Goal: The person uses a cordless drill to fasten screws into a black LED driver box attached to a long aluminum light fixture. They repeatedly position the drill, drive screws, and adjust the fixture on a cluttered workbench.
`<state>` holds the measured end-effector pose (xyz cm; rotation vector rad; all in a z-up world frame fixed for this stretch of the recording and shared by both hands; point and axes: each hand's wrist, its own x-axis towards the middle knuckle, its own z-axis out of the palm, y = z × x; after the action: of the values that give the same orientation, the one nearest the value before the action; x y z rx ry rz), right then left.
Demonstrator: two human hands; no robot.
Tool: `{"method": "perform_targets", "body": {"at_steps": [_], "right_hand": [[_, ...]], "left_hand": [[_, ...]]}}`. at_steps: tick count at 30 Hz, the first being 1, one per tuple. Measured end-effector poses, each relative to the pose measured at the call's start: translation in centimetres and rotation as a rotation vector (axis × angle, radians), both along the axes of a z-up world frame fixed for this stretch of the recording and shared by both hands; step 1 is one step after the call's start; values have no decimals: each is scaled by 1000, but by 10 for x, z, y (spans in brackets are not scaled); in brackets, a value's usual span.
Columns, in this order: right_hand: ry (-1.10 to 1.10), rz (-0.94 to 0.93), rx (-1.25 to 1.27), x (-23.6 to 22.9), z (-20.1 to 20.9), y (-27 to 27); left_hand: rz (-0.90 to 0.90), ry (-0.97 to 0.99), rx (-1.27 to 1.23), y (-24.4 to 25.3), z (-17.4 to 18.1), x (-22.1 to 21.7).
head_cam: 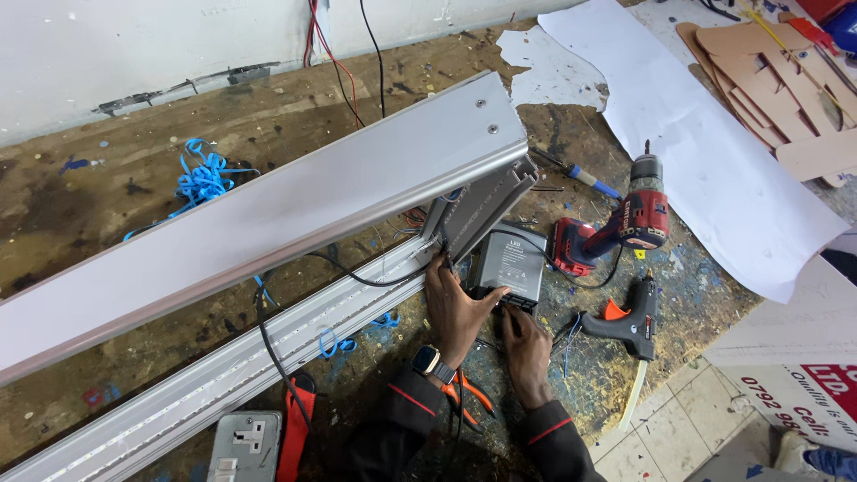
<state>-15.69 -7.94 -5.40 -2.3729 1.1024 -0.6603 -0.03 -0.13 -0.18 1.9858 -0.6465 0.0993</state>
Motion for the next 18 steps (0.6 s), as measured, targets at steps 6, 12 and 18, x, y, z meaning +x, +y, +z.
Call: {"method": "perform_targets", "body": {"at_steps": [6, 12, 18], "right_hand": [[-87, -94, -9, 3, -6, 0], [-53, -100, -33, 3, -11, -2], [-27, -55, -44, 8, 22, 13]], "left_hand": [[-37, 88, -43, 3, 8, 3], [-36, 103, -15, 3, 7, 2], [-71, 92, 5, 9, 25, 5]]}}
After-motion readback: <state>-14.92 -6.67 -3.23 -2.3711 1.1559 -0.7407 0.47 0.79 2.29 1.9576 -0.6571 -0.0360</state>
